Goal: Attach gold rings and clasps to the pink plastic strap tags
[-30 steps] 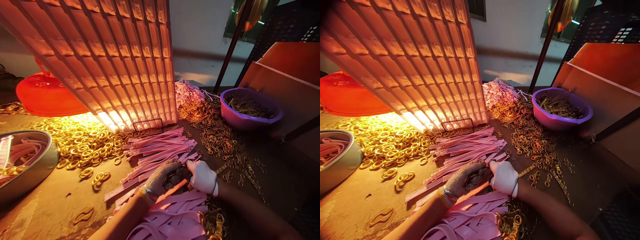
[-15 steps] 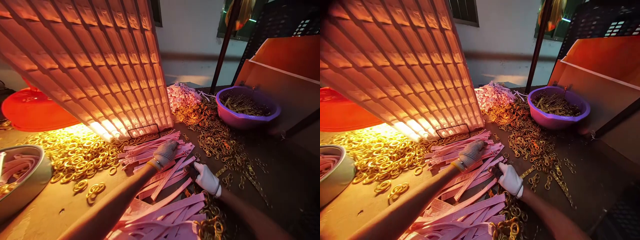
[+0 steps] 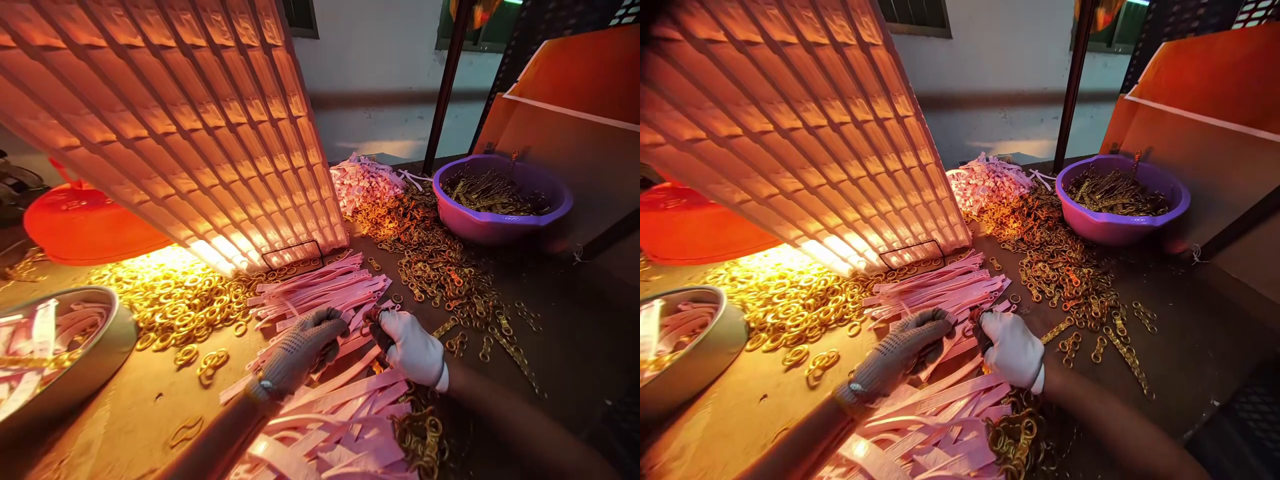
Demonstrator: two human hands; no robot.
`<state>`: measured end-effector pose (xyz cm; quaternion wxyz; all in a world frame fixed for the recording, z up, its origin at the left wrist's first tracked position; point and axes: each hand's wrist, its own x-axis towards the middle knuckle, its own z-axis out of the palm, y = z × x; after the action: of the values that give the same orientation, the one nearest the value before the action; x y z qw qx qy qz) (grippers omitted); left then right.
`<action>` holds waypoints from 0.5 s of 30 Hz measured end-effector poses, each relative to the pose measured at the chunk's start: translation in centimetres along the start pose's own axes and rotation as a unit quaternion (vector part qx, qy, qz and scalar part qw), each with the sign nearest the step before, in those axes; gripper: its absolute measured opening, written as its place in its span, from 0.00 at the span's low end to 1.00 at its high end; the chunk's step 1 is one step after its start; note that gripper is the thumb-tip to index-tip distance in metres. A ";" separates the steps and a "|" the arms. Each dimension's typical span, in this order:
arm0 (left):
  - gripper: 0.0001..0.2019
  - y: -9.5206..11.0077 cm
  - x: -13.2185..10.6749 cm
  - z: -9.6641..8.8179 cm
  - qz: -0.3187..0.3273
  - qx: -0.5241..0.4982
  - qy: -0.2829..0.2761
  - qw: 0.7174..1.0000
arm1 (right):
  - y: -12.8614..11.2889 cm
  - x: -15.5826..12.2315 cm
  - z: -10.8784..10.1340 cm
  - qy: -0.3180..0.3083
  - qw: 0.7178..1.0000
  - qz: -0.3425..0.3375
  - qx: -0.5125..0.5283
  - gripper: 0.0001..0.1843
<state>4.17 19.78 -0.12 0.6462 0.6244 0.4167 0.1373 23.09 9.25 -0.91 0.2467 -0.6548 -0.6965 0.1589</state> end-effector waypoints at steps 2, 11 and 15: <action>0.21 -0.4 -2.6 1.0 -0.050 -0.116 -0.001 0.992 | -1.6 0.0 -0.1 -0.037 0.998 0.001 -0.046 0.11; 0.22 -3.1 -5.0 3.8 -0.037 -0.184 0.044 0.981 | -4.2 -1.8 2.0 -0.082 0.974 -0.044 -0.207 0.11; 0.16 -3.5 -4.9 4.0 0.054 0.018 0.090 0.994 | -3.9 -1.7 2.5 -0.068 0.967 -0.059 -0.239 0.09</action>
<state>2.80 12.96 -2.04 0.5865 0.6426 0.4413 0.2199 18.43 7.47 -1.10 0.0437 -0.6404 -0.7666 0.0169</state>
